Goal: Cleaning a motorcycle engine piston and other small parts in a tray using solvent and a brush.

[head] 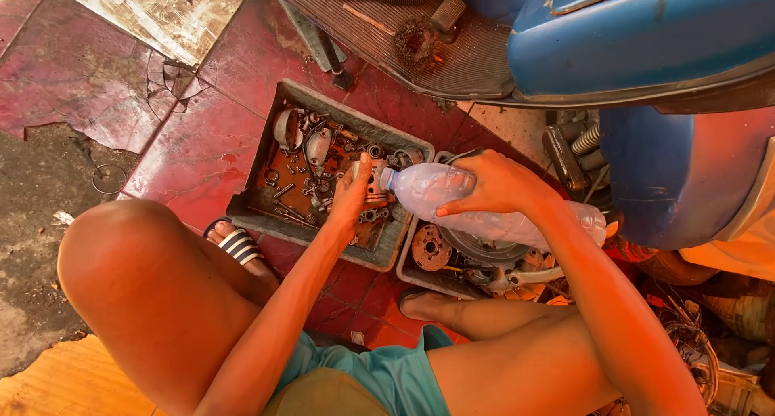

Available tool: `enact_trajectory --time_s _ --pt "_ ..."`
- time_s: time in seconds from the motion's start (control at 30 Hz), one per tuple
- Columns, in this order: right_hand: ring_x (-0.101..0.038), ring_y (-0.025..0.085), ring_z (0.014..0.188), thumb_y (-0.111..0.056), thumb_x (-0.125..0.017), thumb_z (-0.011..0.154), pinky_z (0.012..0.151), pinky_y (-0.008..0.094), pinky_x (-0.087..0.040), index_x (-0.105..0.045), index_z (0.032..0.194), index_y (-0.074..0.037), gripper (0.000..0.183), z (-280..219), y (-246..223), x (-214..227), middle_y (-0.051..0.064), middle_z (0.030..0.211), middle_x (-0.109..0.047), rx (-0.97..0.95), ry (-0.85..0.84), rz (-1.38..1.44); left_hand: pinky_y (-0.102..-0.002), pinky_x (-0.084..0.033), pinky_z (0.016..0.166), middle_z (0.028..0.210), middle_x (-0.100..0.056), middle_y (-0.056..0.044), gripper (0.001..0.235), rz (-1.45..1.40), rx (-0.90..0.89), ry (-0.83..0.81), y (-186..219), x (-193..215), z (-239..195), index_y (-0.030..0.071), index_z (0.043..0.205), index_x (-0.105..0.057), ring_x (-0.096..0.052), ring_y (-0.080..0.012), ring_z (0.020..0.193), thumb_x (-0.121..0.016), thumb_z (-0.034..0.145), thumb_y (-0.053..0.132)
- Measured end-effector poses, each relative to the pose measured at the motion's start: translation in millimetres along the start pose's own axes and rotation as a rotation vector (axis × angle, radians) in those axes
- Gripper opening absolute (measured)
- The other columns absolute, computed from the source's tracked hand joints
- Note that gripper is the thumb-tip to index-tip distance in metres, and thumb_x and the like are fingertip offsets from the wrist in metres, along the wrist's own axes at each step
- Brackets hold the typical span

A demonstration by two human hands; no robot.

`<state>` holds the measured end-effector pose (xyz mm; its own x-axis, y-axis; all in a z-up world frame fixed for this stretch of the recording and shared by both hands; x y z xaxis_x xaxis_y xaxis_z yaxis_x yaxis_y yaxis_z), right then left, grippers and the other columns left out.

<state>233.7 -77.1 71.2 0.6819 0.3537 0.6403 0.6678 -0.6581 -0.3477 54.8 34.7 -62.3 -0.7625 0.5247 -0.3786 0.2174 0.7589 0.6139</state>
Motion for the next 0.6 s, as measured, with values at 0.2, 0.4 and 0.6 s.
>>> enact_trajectory --time_s 0.2,0.4,0.6 --pt "-0.075 0.04 0.099 -0.062 -0.092 0.06 0.081 0.048 -0.057 -0.079 0.105 -0.015 0.067 0.4 11.0 -7.7 0.019 0.095 -0.079 -0.036 -0.045 -0.006 -0.05 -0.07 0.064 0.138 -0.034 -0.046 0.104 -0.084 0.052 0.017 -47.0 14.2 33.6 0.001 0.156 -0.02 -0.072 -0.0495 0.074 -0.085 0.084 0.04" --pt "-0.075 0.037 0.09 -0.067 -0.088 0.065 0.077 0.046 -0.056 -0.08 0.099 -0.014 0.064 1.2 0.4 -6.2 0.015 0.085 -0.077 -0.021 -0.046 -0.097 -0.046 -0.069 0.053 0.141 -0.031 -0.037 0.066 -0.166 0.084 0.048 -53.4 17.1 34.2 0.015 0.147 -0.038 -0.07 -0.048 0.059 -0.07 0.094 0.035" --pt "-0.073 0.04 0.087 -0.068 -0.087 0.066 0.074 0.049 -0.055 -0.076 0.089 -0.01 0.063 2.0 1.9 -3.7 0.019 0.083 -0.075 -0.015 -0.047 -0.094 -0.061 -0.065 0.08 0.151 -0.009 -0.027 0.114 -0.307 0.148 0.168 -59.7 26.9 37.6 0.002 0.161 -0.008 -0.063 -0.0505 0.104 -0.084 0.082 0.038"
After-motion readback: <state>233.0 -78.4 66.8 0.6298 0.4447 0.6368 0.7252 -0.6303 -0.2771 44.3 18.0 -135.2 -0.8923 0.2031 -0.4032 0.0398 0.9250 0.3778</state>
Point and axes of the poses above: each hand's wrist, its own z-axis towards the middle knuckle, its own x-axis out of the back of the hand, y = z × x, the point moved 9 cm from there along z, towards the middle knuckle
